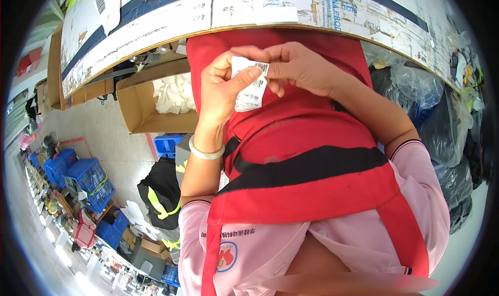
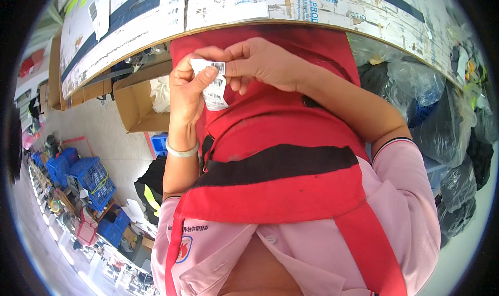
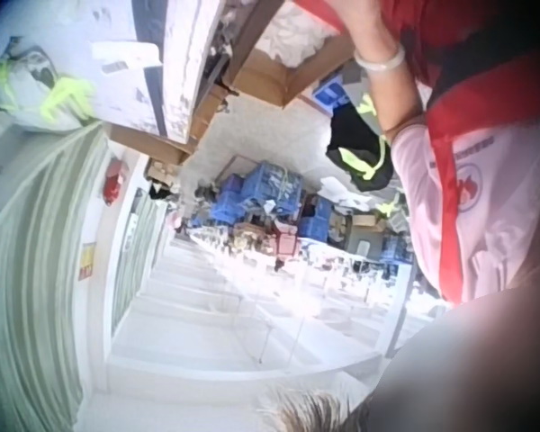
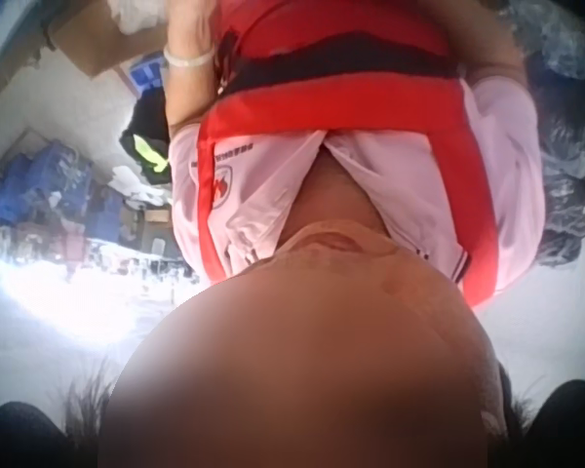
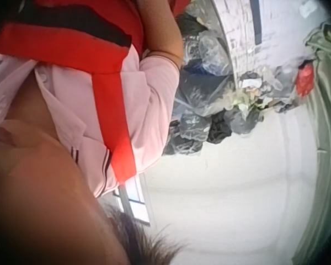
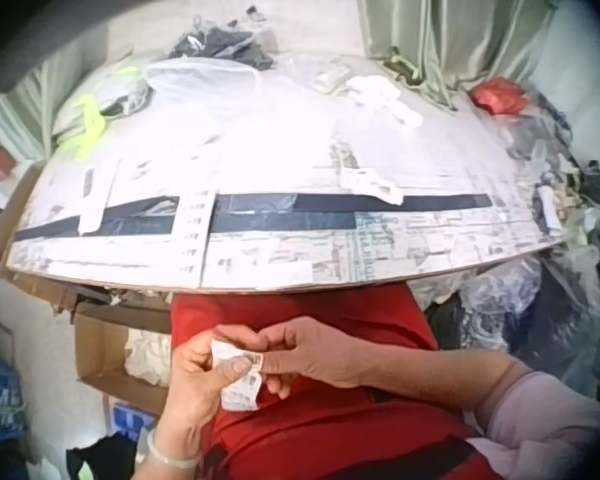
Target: Peeling small white adhesive labels from a backing sheet and applying them to a workbench or container.
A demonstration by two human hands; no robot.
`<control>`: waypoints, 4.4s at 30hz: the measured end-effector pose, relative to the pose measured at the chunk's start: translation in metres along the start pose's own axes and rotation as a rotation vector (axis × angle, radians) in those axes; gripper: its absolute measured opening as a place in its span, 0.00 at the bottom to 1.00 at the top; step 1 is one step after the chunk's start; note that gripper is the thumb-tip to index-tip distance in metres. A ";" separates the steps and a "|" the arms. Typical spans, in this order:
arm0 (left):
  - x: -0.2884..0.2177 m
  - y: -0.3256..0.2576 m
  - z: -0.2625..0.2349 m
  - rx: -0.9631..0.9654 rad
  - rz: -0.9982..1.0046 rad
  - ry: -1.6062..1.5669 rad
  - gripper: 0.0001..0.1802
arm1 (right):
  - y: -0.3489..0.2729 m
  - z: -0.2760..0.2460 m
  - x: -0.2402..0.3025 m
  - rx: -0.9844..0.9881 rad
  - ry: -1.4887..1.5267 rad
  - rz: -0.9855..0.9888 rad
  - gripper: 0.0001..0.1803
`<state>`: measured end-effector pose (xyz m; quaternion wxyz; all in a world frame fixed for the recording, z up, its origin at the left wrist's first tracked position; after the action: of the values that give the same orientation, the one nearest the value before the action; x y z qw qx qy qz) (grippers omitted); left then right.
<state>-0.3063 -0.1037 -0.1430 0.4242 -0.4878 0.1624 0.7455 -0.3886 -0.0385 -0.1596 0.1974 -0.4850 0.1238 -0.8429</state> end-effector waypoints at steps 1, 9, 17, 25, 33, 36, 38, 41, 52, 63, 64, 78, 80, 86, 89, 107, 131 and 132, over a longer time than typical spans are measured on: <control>0.001 0.000 0.003 0.037 -0.001 -0.033 0.07 | -0.002 0.001 0.000 0.009 0.009 0.013 0.10; 0.007 0.005 -0.010 -0.160 -0.021 0.052 0.06 | -0.018 -0.021 0.047 -0.280 -0.362 -0.314 0.10; 0.011 0.010 -0.016 -0.175 -0.024 0.068 0.06 | -0.014 -0.035 0.042 -0.373 -0.365 -0.292 0.11; 0.015 0.015 -0.014 -0.119 -0.074 0.047 0.07 | -0.008 -0.036 0.039 -0.345 -0.370 -0.278 0.10; 0.040 0.019 -0.032 -0.017 -0.098 -0.038 0.07 | -0.012 -0.086 0.076 -0.570 -0.643 -0.374 0.09; 0.063 0.017 -0.056 -0.049 -0.229 -0.247 0.07 | -0.008 -0.087 0.082 -0.519 -0.489 -0.252 0.12; 0.079 0.018 -0.074 -0.080 -0.219 -0.355 0.07 | -0.002 -0.092 0.079 -0.494 -0.522 -0.185 0.08; 0.077 0.021 -0.074 -0.097 -0.206 -0.389 0.06 | 0.000 -0.099 0.077 -0.486 -0.560 -0.153 0.08; 0.079 0.022 -0.073 -0.076 -0.218 -0.357 0.06 | 0.004 -0.097 0.078 -0.498 -0.570 -0.122 0.07; 0.081 0.022 -0.075 -0.092 -0.234 -0.323 0.06 | 0.005 -0.096 0.078 -0.504 -0.541 -0.113 0.07; 0.081 0.022 -0.075 -0.088 -0.235 -0.322 0.06 | 0.005 -0.095 0.079 -0.508 -0.551 -0.102 0.07; 0.082 0.021 -0.076 -0.093 -0.242 -0.318 0.06 | 0.004 -0.080 0.087 -0.544 -0.683 -0.155 0.08; 0.080 0.021 -0.075 -0.091 -0.247 -0.308 0.06 | 0.003 -0.077 0.091 -0.555 -0.795 -0.152 0.07; 0.079 0.024 -0.072 -0.088 -0.228 -0.307 0.06 | -0.007 -0.091 0.092 -0.510 -0.576 -0.208 0.08; 0.076 0.015 -0.079 -0.203 -0.216 -0.249 0.05 | -0.027 -0.119 0.107 -0.512 -0.498 -0.294 0.08; 0.033 0.008 -0.044 -0.144 -0.118 -0.099 0.05 | -0.042 -0.146 0.111 -0.742 -0.896 -0.413 0.11; 0.061 0.019 -0.056 -0.285 -0.270 -0.217 0.11 | -0.028 0.021 0.054 -0.334 -1.298 -0.831 0.05; 0.064 0.020 -0.057 -0.286 -0.272 -0.220 0.11 | -0.029 0.020 0.055 -0.333 -1.299 -0.827 0.05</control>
<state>-0.2987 -0.1229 -0.2285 0.4626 -0.4761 -0.0593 0.7455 -0.4025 -0.0380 -0.0957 -0.1747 -0.9103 -0.0823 -0.3662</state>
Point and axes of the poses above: each hand's wrist, its own y-axis towards the middle knuckle, its own z-axis out of the palm, x = y × z, the point moved 9 cm from there along y, towards the middle knuckle, and after that the axes turned 3 degrees about x, right-handed, at the moved point
